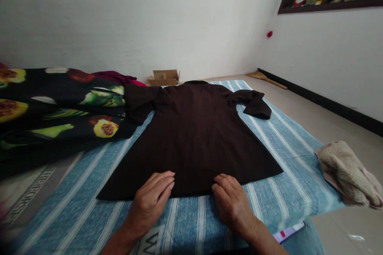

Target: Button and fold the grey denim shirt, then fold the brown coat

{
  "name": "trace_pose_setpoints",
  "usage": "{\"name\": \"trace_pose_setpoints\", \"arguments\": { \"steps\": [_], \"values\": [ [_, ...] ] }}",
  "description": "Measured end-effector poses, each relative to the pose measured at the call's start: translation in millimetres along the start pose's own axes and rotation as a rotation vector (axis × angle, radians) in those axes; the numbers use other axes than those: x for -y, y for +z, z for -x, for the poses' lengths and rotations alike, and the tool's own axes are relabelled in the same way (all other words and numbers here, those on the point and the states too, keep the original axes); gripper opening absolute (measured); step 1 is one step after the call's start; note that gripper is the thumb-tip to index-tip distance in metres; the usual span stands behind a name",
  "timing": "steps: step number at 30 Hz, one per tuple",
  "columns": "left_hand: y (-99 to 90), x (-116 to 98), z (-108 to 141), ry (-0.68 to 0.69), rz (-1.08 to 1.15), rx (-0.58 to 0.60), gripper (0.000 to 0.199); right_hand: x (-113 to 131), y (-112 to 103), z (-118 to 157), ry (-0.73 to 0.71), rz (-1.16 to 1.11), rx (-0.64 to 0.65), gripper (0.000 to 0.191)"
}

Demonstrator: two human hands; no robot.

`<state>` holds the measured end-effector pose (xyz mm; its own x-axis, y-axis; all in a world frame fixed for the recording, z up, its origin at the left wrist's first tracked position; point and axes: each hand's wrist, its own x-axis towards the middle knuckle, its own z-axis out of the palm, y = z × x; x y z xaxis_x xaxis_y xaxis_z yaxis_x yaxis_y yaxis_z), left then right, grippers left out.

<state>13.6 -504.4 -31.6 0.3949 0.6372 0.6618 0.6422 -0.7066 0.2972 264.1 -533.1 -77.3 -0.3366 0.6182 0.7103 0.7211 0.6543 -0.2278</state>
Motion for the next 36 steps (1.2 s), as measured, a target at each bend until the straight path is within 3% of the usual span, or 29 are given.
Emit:
{"name": "trace_pose_setpoints", "arguments": {
  "steps": [3, 9, 29, 32, 36],
  "values": [
    [-1.7, 3, 6, -0.05, -0.113, 0.031, 0.016, -4, -3, 7, 0.03, 0.084, -0.018, 0.022],
    [-0.4, -10, 23, -0.128, -0.156, 0.17, 0.022, -13, -12, 26, 0.026, 0.198, 0.095, 0.023],
    [-9.1, -41, 56, -0.093, -0.171, 0.137, 0.022, -21, -16, 38, -0.012, 0.156, 0.124, 0.024],
    [-14.0, -35, 50, -0.085, -0.155, 0.062, 0.022, -22, -16, 38, -0.012, 0.156, 0.131, 0.025],
    [-29.1, -9, 41, -0.107, -0.338, 0.012, 0.023, -20, -17, 34, -0.013, 0.151, 0.119, 0.023]
  ]
}}
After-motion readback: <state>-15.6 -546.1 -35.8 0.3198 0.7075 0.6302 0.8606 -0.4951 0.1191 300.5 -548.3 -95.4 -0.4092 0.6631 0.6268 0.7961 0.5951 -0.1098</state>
